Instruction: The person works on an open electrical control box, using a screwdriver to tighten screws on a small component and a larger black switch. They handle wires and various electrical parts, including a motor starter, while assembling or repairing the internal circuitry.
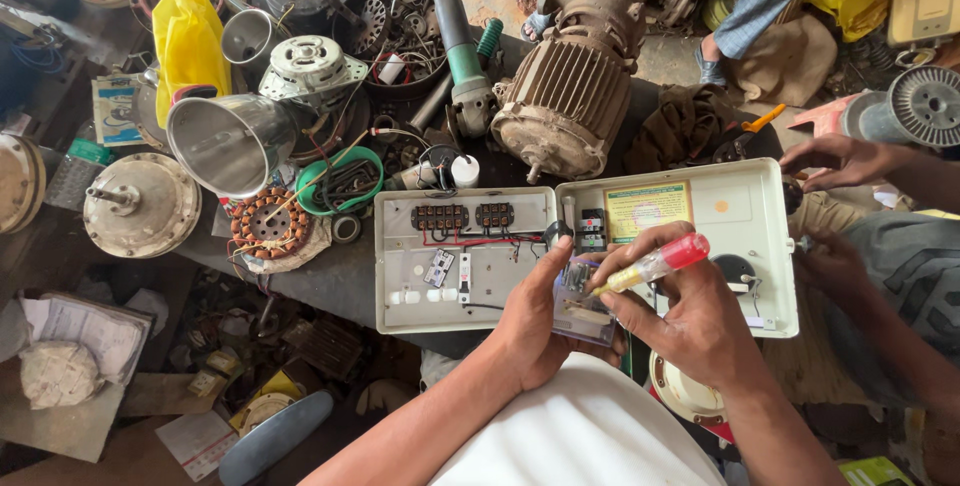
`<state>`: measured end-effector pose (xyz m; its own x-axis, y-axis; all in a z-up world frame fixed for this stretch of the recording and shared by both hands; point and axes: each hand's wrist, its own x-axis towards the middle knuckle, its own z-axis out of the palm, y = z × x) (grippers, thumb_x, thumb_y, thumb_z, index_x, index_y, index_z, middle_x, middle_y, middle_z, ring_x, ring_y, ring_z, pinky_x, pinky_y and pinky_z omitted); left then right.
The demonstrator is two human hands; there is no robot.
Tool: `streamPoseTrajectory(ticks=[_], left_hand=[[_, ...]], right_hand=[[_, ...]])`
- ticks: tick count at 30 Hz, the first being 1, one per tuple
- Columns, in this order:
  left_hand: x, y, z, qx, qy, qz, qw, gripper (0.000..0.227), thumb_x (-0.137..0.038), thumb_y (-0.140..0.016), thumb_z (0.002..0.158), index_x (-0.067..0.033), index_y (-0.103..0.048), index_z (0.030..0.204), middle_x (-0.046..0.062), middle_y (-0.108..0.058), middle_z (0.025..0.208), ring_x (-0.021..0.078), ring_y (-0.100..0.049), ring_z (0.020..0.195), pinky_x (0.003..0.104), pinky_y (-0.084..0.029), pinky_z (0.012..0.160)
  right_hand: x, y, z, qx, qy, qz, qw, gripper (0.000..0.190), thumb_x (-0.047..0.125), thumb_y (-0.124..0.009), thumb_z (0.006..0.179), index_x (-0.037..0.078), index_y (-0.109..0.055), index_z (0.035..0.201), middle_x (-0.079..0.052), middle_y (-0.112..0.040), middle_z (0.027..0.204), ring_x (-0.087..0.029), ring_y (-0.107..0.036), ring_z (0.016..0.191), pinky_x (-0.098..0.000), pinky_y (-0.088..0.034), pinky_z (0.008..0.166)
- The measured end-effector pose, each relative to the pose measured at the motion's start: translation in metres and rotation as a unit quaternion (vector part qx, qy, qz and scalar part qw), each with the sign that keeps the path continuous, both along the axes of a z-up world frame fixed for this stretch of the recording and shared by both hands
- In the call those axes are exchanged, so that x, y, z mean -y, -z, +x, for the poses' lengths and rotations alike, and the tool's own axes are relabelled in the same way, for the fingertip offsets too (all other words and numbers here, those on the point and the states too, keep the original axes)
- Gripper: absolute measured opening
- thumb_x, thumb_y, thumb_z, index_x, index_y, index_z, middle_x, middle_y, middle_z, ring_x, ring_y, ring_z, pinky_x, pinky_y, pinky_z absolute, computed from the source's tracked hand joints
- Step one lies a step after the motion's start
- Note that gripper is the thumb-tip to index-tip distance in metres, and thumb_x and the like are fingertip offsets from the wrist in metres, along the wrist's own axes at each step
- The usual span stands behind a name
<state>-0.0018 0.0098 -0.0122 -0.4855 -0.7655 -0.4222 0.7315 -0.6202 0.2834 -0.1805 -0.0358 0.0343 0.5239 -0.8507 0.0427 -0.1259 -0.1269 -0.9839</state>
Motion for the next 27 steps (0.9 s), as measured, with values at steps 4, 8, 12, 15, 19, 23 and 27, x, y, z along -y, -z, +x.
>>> streamPoseTrajectory(ticks=[4,8,12,15,19,23,27], left_hand=[[0.0004,0.0009,0.0007,-0.003,0.0,0.004,1.0,0.072,-0.069,-0.045,0.103,-0.0052,-0.057,0.136,0.016,-0.069,0.095,0.0296,-0.072,0.074,0.045,-0.06,0.066],[0.0008,0.0,0.0004,0.0,-0.006,0.01,1.0,0.071,-0.068,-0.046,0.104,-0.0038,-0.058,0.131,0.015,-0.07,0.096,0.0296,-0.071,0.074,0.045,-0.059,0.066],[0.0026,-0.0035,-0.0002,0.015,-0.007,0.02,1.0,0.07,-0.068,-0.046,0.101,-0.0073,-0.06,0.133,0.014,-0.071,0.096,0.0288,-0.071,0.074,0.046,-0.059,0.067],[0.0013,-0.0031,0.0008,0.017,-0.005,0.015,1.0,0.069,-0.067,-0.049,0.099,-0.0089,-0.059,0.135,0.015,-0.07,0.094,0.0292,-0.071,0.073,0.046,-0.059,0.066],[-0.0004,0.0007,0.0023,0.014,0.001,0.008,1.0,0.063,-0.054,-0.055,0.099,-0.0056,-0.057,0.139,0.015,-0.07,0.097,0.0294,-0.071,0.075,0.046,-0.06,0.07],[-0.0019,0.0002,0.0033,0.019,0.001,0.004,1.0,0.055,-0.04,-0.057,0.093,-0.0084,-0.055,0.138,0.014,-0.069,0.098,0.0307,-0.072,0.075,0.046,-0.061,0.07],[-0.0028,-0.0011,0.0046,0.0,0.006,-0.014,1.0,0.058,-0.038,-0.056,0.093,-0.0074,-0.054,0.142,0.016,-0.07,0.102,0.0299,-0.072,0.076,0.045,-0.06,0.068]], right_hand=[[-0.0018,-0.0054,0.0014,-0.035,0.008,-0.06,0.998,0.04,0.001,-0.075,0.086,0.01,-0.048,0.115,-0.009,-0.074,0.104,-0.021,-0.074,0.108,-0.0362,-0.06,0.092],[-0.0006,-0.0086,0.0022,-0.044,-0.013,-0.089,0.995,0.04,0.0,-0.074,0.086,0.009,-0.048,0.115,-0.008,-0.075,0.103,-0.024,-0.073,0.116,-0.0375,-0.058,0.097],[0.0011,-0.0084,0.0035,-0.071,-0.007,-0.08,0.994,0.038,0.002,-0.076,0.084,0.009,-0.053,0.114,-0.007,-0.075,0.103,-0.023,-0.075,0.107,-0.0369,-0.057,0.096],[0.0017,-0.0061,0.0047,-0.098,0.013,-0.092,0.991,0.039,0.006,-0.077,0.083,0.008,-0.055,0.115,-0.007,-0.074,0.104,-0.021,-0.074,0.105,-0.0361,-0.055,0.097],[0.0035,-0.0009,0.0047,-0.115,0.021,-0.097,0.988,0.041,0.008,-0.081,0.084,0.008,-0.059,0.119,-0.014,-0.059,0.124,-0.023,-0.07,0.111,-0.0347,-0.06,0.092],[0.0017,-0.0034,0.0066,-0.064,0.028,0.0,0.998,0.063,0.007,-0.077,0.086,0.006,-0.04,0.137,-0.008,-0.075,0.107,-0.02,-0.072,0.108,-0.0366,-0.058,0.097],[-0.0017,-0.0061,0.0098,-0.057,0.023,-0.009,0.998,0.078,0.003,-0.076,0.085,0.007,-0.03,0.149,-0.01,-0.074,0.107,-0.02,-0.073,0.113,-0.0378,-0.059,0.098]])
